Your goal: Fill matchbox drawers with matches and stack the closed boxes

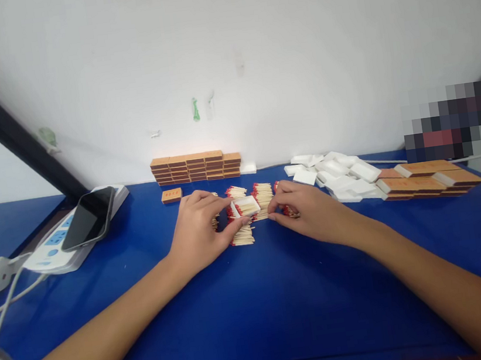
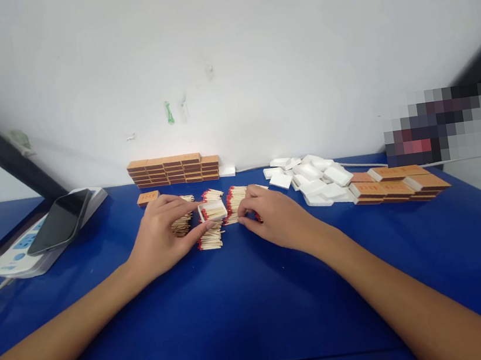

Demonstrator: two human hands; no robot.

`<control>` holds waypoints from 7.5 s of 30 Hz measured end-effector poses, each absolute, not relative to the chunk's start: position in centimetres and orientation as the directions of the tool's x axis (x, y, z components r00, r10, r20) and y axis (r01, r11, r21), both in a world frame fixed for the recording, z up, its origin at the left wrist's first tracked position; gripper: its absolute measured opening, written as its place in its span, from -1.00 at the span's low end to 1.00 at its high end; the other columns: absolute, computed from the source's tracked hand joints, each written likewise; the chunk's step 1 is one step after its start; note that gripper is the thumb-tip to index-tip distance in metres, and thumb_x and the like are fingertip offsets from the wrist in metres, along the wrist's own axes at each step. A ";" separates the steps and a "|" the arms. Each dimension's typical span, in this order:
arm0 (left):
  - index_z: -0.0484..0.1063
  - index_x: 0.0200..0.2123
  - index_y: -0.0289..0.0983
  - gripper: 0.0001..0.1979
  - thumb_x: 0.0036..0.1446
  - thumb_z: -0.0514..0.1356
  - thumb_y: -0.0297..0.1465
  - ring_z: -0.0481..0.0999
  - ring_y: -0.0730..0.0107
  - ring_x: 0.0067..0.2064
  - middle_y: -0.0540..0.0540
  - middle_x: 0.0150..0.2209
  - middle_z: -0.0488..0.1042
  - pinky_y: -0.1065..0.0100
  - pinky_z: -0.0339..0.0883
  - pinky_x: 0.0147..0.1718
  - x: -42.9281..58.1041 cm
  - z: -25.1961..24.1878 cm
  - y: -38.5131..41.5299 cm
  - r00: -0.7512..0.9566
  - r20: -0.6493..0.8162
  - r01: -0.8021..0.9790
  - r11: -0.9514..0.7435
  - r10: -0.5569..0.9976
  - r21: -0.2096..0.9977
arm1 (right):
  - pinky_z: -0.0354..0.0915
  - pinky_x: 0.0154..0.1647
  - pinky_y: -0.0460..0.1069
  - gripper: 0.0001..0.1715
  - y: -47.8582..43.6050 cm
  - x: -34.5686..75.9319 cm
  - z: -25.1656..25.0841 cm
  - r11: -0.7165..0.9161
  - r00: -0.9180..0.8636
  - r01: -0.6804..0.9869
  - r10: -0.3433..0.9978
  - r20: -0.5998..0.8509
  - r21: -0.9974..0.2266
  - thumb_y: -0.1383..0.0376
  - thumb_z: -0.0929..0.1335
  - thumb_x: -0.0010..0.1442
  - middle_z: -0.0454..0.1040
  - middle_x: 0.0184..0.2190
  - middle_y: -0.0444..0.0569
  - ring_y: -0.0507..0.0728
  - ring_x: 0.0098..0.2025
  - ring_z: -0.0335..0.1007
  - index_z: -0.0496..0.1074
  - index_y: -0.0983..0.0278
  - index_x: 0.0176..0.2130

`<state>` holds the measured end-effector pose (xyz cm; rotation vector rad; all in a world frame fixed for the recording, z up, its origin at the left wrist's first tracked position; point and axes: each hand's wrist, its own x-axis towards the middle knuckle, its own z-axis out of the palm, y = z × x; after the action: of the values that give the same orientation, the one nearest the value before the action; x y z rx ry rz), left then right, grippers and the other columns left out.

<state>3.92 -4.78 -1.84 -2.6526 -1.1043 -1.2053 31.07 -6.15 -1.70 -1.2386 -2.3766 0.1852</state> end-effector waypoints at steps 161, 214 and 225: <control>0.60 0.04 -0.18 -0.61 0.25 0.40 -0.11 0.53 0.06 0.04 -0.11 -0.14 0.68 -0.01 0.28 0.12 4.4 -1.9 -5.7 0.589 0.583 0.512 -0.816 0.560 0.267 | 0.35 -0.28 0.03 -0.87 -8.1 29.1 -0.6 0.630 -0.470 0.713 0.755 0.457 -0.308 0.30 0.29 0.45 0.42 -0.19 -0.01 0.08 -0.34 0.38 0.44 0.22 -0.15; 0.64 -0.03 -0.23 -0.65 0.22 0.43 -0.15 0.55 0.08 -0.04 -0.13 -0.16 0.68 0.04 0.39 -0.01 4.0 -2.0 -4.9 0.456 0.639 0.601 -0.744 0.620 0.293 | 0.25 -0.29 0.01 -0.91 -6.3 32.3 -0.1 0.552 -0.532 0.754 0.831 0.161 -0.356 0.31 0.37 0.37 0.45 -0.26 -0.05 0.10 -0.30 0.36 0.47 0.22 -0.24; 0.63 -0.03 -0.26 -0.64 0.22 0.43 -0.16 0.55 0.06 -0.03 -0.12 -0.17 0.68 0.04 0.38 0.00 4.1 -2.0 -5.1 0.465 0.641 0.610 -0.746 0.610 0.268 | 0.24 -0.26 0.01 -0.86 -5.5 32.3 -1.5 0.550 -0.539 0.735 0.829 0.150 -0.396 0.32 0.30 0.42 0.45 -0.26 -0.04 0.11 -0.28 0.35 0.43 0.21 -0.23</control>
<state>4.09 -5.08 -1.96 -2.6888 -1.1202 -1.1776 32.34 -5.54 -1.51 -1.2897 -2.4694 0.4111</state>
